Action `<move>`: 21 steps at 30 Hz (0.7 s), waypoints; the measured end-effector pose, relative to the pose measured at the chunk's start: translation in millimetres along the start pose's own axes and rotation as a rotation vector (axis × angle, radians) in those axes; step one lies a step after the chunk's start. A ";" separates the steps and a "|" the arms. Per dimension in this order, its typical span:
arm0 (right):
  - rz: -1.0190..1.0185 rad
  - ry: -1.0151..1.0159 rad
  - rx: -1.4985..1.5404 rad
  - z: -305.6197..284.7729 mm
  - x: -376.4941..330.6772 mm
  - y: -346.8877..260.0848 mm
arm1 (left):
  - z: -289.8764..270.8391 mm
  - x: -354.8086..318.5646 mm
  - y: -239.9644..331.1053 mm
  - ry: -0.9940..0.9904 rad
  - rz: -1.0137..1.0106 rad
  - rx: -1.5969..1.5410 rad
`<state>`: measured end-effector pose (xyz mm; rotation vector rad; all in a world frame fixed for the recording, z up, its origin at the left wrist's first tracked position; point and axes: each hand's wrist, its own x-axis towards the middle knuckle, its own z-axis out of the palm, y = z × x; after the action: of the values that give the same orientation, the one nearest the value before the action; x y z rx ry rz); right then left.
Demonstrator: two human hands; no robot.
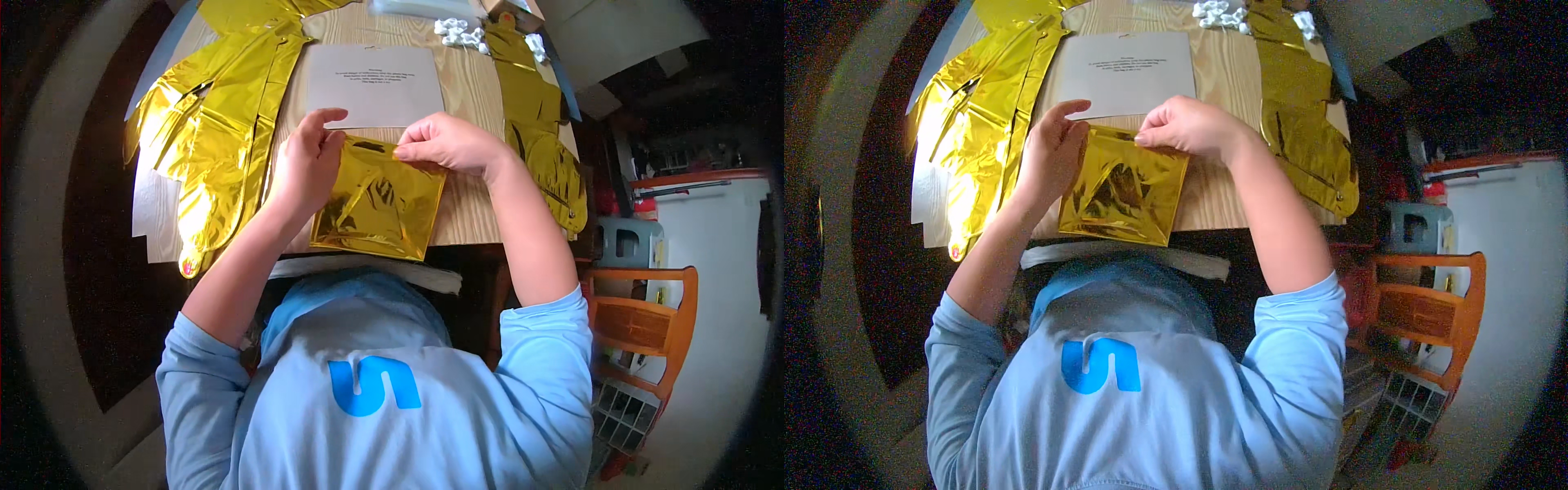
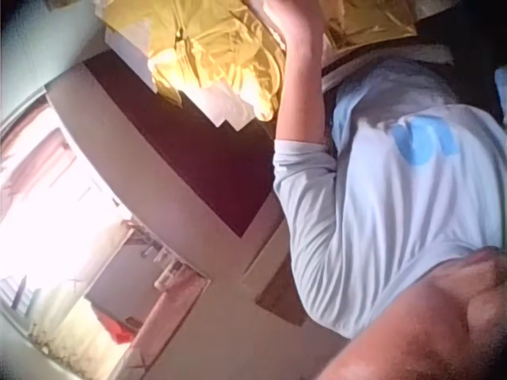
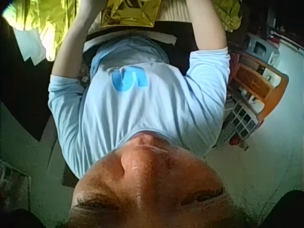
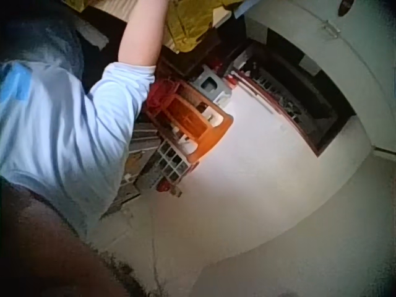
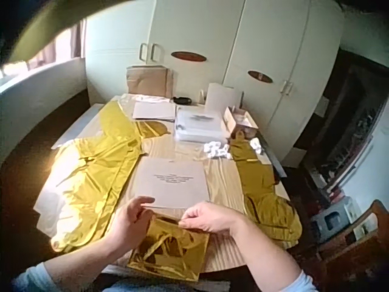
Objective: Folding gold foil balloons and inserting them into plastic sleeves with cardboard backings.
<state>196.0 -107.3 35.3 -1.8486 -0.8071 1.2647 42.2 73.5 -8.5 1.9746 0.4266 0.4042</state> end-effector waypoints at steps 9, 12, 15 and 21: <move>-0.073 0.112 0.172 -1.6 -34.6 24.6 | 0.4 -3.9 8.7 0.082 -0.014 0.027; -0.095 0.162 0.323 4.5 -39.7 30.4 | 1.4 -3.4 8.8 0.091 -0.047 -0.041; -0.085 0.201 0.491 12.7 -46.9 28.4 | 3.4 -1.4 2.4 0.111 -0.033 -0.017; -0.167 0.186 0.655 8.9 -54.3 40.7 | 0.9 -1.0 7.1 0.067 -0.087 -0.056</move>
<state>174.0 -171.2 24.6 -1.3118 -0.3698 1.0637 42.5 69.5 -2.5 1.8848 0.5358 0.4235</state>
